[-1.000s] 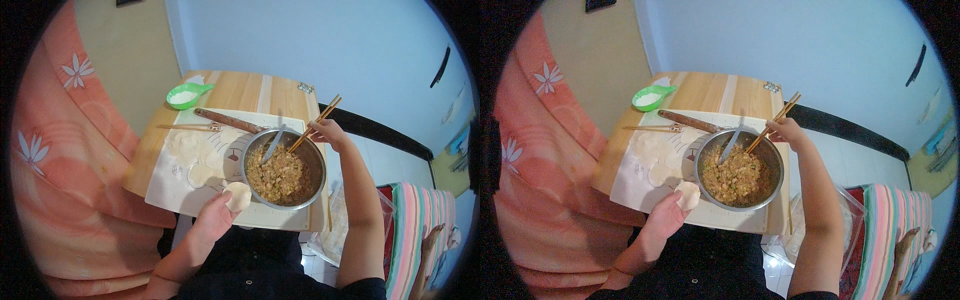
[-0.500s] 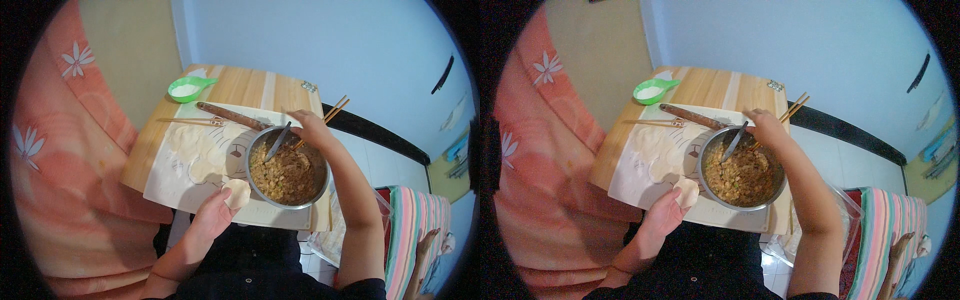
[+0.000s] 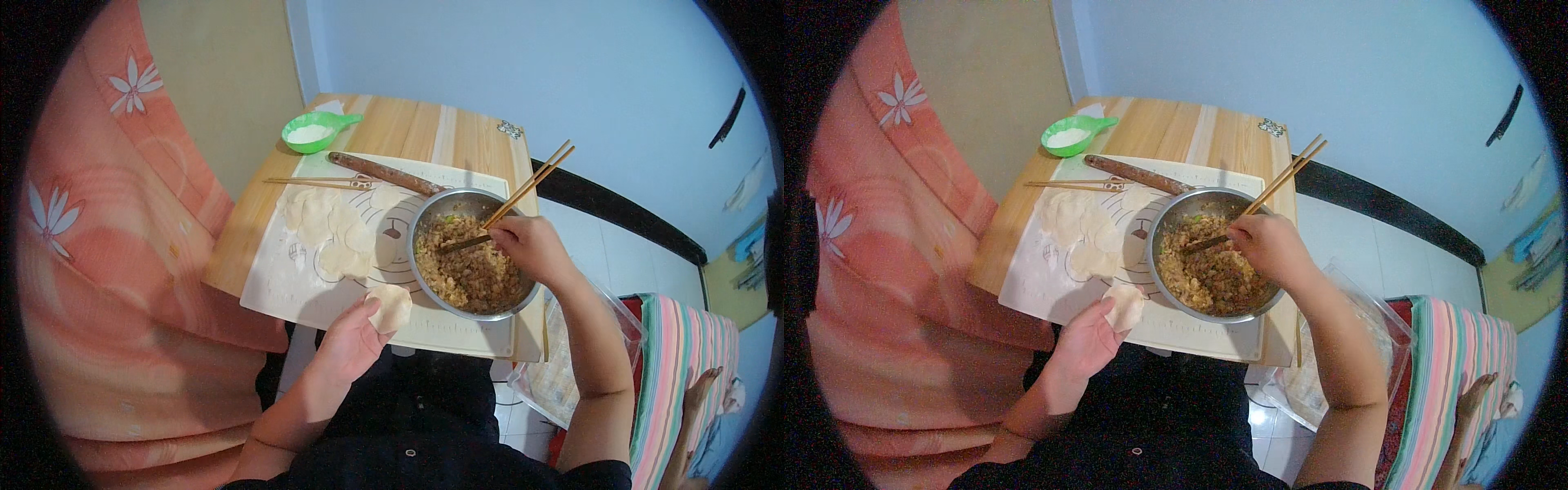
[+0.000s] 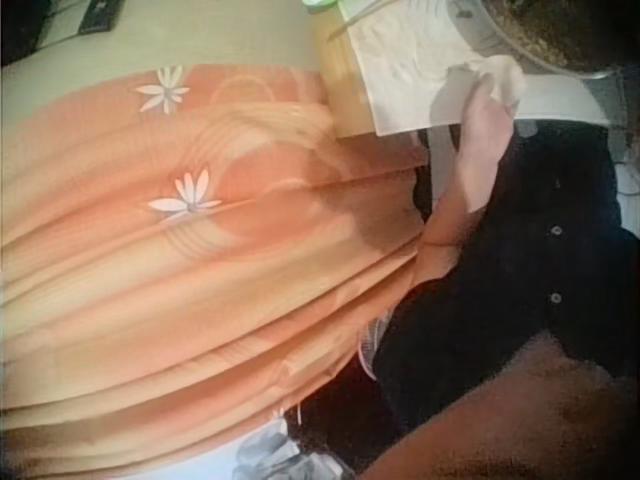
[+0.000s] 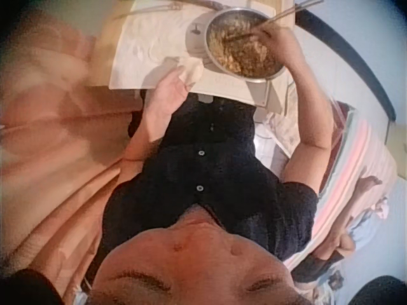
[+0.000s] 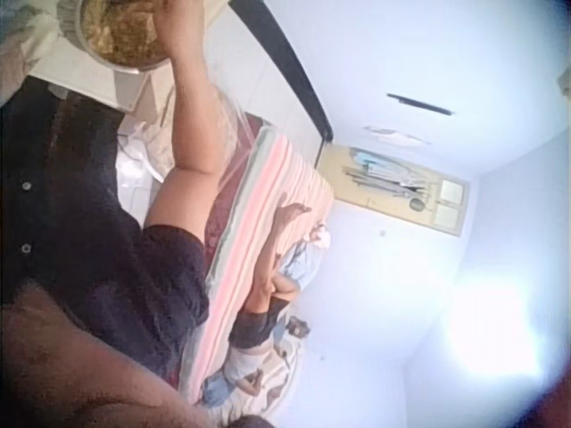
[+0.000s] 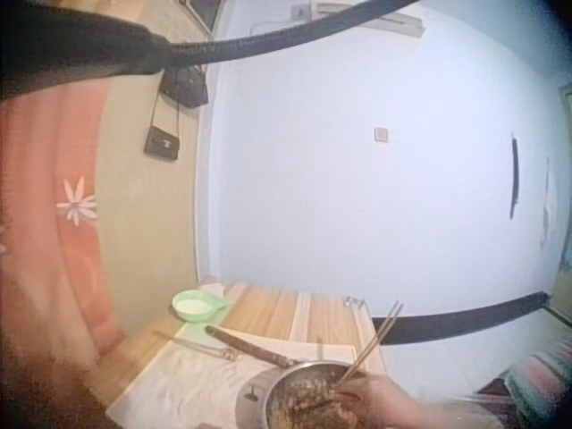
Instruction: The person prepares dumplings by placing a meat filling onto round dough wrappers using a spoon and then folding them shut by hand. The finished dumplings are placed on a silicone mat on the table.
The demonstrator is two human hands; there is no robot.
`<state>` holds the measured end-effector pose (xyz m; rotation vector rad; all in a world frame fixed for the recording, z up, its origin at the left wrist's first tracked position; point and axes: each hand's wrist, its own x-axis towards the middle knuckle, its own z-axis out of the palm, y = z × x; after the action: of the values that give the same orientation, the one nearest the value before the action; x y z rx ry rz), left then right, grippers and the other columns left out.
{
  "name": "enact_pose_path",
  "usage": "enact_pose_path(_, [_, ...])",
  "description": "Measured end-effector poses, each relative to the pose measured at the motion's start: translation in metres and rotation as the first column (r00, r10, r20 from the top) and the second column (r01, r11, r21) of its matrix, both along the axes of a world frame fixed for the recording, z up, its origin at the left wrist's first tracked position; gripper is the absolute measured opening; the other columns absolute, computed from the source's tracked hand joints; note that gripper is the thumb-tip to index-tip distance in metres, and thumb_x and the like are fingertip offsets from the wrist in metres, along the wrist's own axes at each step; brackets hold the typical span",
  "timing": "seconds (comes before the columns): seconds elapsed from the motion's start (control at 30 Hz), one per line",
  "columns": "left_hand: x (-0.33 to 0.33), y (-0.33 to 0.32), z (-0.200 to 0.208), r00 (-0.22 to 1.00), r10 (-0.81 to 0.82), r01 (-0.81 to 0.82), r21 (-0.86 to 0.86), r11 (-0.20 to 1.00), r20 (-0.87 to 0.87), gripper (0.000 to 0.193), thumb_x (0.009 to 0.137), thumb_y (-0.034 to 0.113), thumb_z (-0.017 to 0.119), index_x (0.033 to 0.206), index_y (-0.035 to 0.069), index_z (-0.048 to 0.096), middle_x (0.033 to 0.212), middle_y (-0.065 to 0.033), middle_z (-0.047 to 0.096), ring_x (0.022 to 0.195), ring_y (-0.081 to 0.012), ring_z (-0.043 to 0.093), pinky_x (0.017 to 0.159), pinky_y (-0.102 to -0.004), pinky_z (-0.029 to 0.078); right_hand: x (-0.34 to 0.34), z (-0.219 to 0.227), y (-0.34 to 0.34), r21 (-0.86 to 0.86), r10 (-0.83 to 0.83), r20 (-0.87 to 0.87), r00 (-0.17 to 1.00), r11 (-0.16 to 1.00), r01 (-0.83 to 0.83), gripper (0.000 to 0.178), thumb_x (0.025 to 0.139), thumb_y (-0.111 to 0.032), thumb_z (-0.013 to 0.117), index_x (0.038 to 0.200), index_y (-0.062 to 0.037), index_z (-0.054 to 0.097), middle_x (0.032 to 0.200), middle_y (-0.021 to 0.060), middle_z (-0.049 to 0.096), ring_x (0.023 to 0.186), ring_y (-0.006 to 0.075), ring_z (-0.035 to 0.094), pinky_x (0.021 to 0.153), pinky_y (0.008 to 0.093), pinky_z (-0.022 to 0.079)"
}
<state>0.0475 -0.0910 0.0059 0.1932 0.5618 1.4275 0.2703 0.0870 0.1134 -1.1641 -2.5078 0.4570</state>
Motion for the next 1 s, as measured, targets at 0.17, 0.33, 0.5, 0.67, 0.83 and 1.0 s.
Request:
enact_pose_path(0.17, [0.003, -0.004, 0.006, 0.999, 0.016, -0.015, 0.012, 1.0, -0.033, 0.039, 0.094, 0.014, 0.042, 0.129, -0.003, 0.041, 0.126, -0.0139, 0.054, 0.115, -0.0217, 0.053, 0.098, -0.0336, 0.044, 0.009, -0.009, -0.023, 0.032, 0.039, -0.09, 0.995, 0.999, -0.037, 0.016, 0.084, -0.016, 0.06, 0.087, -0.0018, 0.066, 0.082, 0.0183, 0.064, 0.075, 0.0349, 0.063, 0.067, 0.0408, 0.05])
enact_pose_path(0.33, [0.008, -0.002, 0.0, 0.999, 0.008, -0.008, -0.003, 1.0, -0.045, 0.039, 0.095, 0.014, 0.041, 0.129, -0.004, 0.041, 0.127, -0.0141, 0.052, 0.118, -0.0216, 0.051, 0.1, -0.0339, 0.042, -0.001, -0.032, -0.024, -0.087, 0.045, -0.183, 0.982, 0.994, -0.061, 0.025, 0.089, -0.019, 0.058, 0.092, 0.0043, 0.065, 0.07, 0.0145, 0.064, 0.062, 0.0198, 0.062, 0.06, 0.0329, 0.049])
enact_pose_path(0.5, [0.007, -0.004, 0.0, 0.998, 0.01, -0.011, -0.011, 1.0, -0.062, 0.039, 0.095, 0.015, 0.041, 0.129, -0.004, 0.041, 0.128, -0.0141, 0.052, 0.119, -0.0213, 0.05, 0.101, -0.0339, 0.041, -0.004, -0.038, -0.031, -0.032, 0.005, -0.173, 0.985, 0.999, -0.01, 0.027, 0.091, -0.021, 0.057, 0.089, 0.0052, 0.064, 0.068, 0.0121, 0.064, 0.059, 0.0162, 0.061, 0.057, 0.0301, 0.048])
enact_pose_path(0.67, [0.005, -0.003, -0.001, 0.997, 0.027, -0.029, -0.018, 0.999, -0.069, 0.038, 0.095, 0.016, 0.042, 0.128, -0.004, 0.042, 0.127, -0.0144, 0.052, 0.117, -0.0216, 0.052, 0.099, -0.0337, 0.042, 0.011, -0.046, -0.051, -0.268, -0.115, -0.229, 0.967, 0.962, 0.051, 0.029, 0.094, -0.022, 0.054, 0.087, 0.0048, 0.064, 0.071, 0.0092, 0.066, 0.061, 0.0117, 0.061, 0.056, 0.0262, 0.049])
enact_pose_path(0.83, [0.009, -0.004, -0.005, 0.998, 0.01, -0.012, -0.024, 1.0, -0.056, 0.036, 0.094, 0.016, 0.043, 0.127, 0.0, 0.044, 0.126, -0.0126, 0.054, 0.115, -0.0206, 0.053, 0.097, -0.0333, 0.043, 0.007, -0.043, -0.075, -0.321, -0.183, -0.403, 0.897, 0.946, 0.049, 0.03, 0.093, -0.023, 0.053, 0.083, 0.0029, 0.063, 0.068, 0.0128, 0.064, 0.059, 0.0192, 0.062, 0.057, 0.0322, 0.049])
enact_pose_path(1.0, [0.007, -0.006, -0.005, 0.998, 0.011, -0.013, -0.037, 0.999, -0.054, 0.036, 0.095, 0.016, 0.04, 0.128, 0.002, 0.043, 0.127, -0.0129, 0.052, 0.116, -0.0211, 0.052, 0.097, -0.0346, 0.043, 0.022, -0.046, -0.089, -0.601, -0.446, -0.508, 0.737, 0.797, 0.068, 0.031, 0.095, -0.023, 0.051, 0.089, 0.0052, 0.062, 0.072, 0.0113, 0.065, 0.06, 0.0172, 0.061, 0.057, 0.0281, 0.051])
